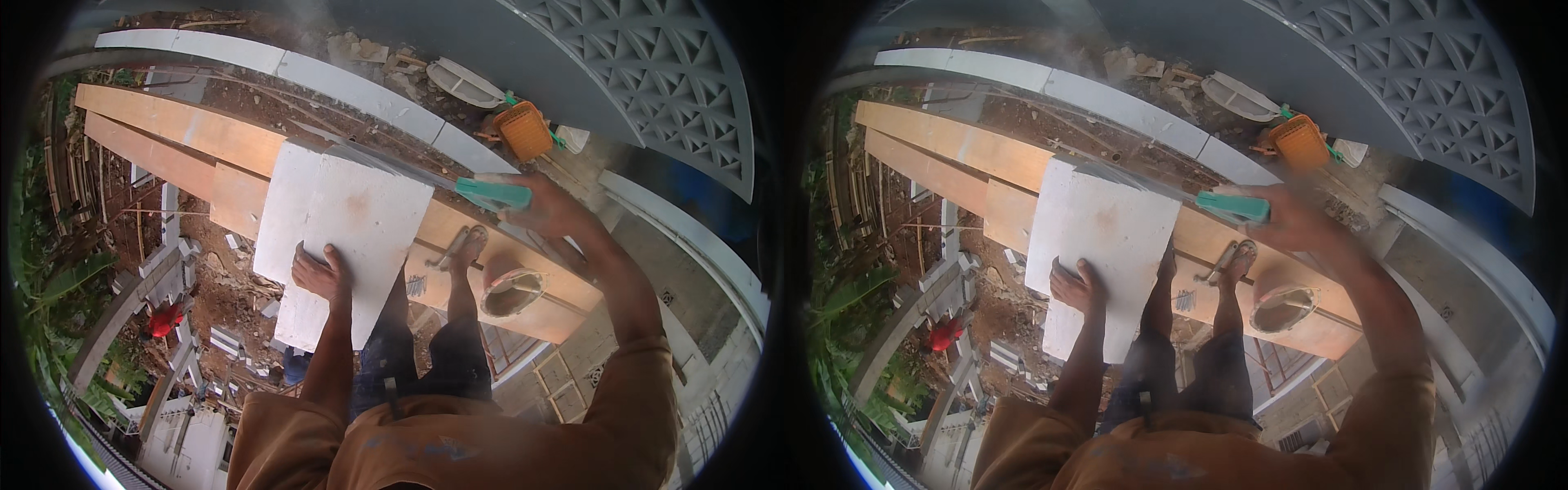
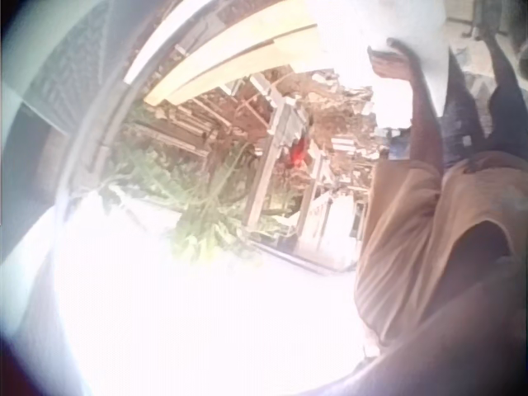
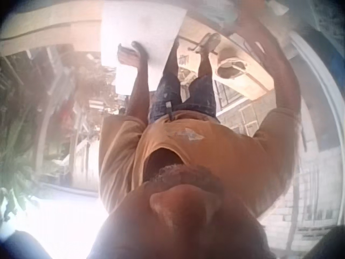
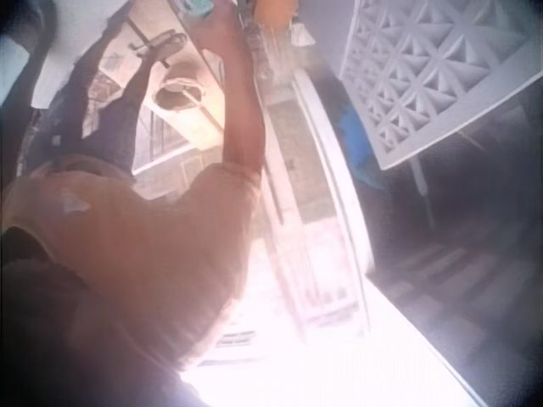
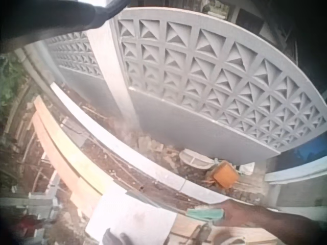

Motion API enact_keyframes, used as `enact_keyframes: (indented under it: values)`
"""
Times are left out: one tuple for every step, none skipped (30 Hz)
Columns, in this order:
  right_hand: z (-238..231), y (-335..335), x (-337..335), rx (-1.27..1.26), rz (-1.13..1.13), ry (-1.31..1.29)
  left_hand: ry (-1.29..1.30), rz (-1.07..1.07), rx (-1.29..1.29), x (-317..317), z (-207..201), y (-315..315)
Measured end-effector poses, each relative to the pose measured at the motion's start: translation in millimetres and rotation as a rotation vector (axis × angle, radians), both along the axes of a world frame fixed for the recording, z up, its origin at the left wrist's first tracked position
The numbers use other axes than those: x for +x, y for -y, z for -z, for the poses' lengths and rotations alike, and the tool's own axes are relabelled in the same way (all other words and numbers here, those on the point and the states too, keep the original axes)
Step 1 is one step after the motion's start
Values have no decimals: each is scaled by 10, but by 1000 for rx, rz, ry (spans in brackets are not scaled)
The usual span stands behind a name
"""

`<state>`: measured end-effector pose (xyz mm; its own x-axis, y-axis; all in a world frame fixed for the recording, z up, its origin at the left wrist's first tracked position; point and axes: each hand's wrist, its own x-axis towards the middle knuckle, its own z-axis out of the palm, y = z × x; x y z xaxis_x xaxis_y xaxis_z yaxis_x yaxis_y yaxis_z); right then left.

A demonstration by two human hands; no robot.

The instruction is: The person measures and cuts white rectangular tiles on a wooden plank at a construction site. They use a tape measure to mark dimensions, a hand saw to cut the tile, and a hammer to tap the cut piece into place.

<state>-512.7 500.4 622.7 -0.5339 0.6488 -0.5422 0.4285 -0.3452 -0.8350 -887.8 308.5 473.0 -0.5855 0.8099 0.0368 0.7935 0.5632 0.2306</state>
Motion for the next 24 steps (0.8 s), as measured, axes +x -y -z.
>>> enact_keyframes:
  values:
    - [130,-216,-210,-58,-91,168,-11,5,-9,9,14,-19]
    - [216,-386,-377,-110,-180,331,-12,6,-2,7,43,-70]
    - [249,-424,-426,-77,-154,277,-21,-7,5,6,72,-100]
    - [227,-408,-427,-61,-127,235,-16,-19,-4,42,54,-57]
    - [207,-373,-394,-46,-97,196,-24,-27,-14,46,31,-13]
    - [200,-242,-309,-56,-132,230,-30,-33,-25,21,13,25]
    - [130,-131,-215,-51,-174,268,-33,-48,-21,17,9,-4]
    - [-204,-119,-142,-97,-93,253,-26,-61,-17,9,24,11]
    - [-520,-84,-20,-148,-13,235,-23,-73,-18,-28,39,63]
    - [-504,70,311,-70,-103,276,-8,-77,-18,-43,62,86]
    - [-695,61,344,-95,-99,237,-22,-68,-8,-48,59,87]
    - [-571,28,258,-85,-107,157,-39,-63,1,-43,74,69]
    - [-413,5,81,-83,-99,90,-43,-43,4,-47,49,79]
    - [-147,-65,-154,-48,-127,95,-15,-53,-17,-35,7,86]
    - [89,-126,-382,-11,-152,107,16,-62,-24,-5,-30,43]
    - [437,-237,-645,63,-208,181,37,-61,-19,27,-52,-40]
    - [696,-338,-849,141,-195,189,35,-45,-24,25,-18,-51]
    - [864,-402,-1030,204,-182,197,7,-2,7,-16,58,-34]
    - [854,-488,-1042,179,-188,162,7,-8,18,-71,100,-76]
    - [706,-516,-928,130,-206,144,28,-24,5,-32,100,2]
    - [372,-571,-797,-106,-195,284,26,-42,-22,17,37,100]
    - [273,-454,-518,-31,-151,342,28,-54,-16,33,0,23]
    - [150,-285,-227,45,-109,391,24,-66,-13,24,-21,-19]
    - [-292,-297,-91,-135,-15,318,18,-79,-12,18,-49,29]
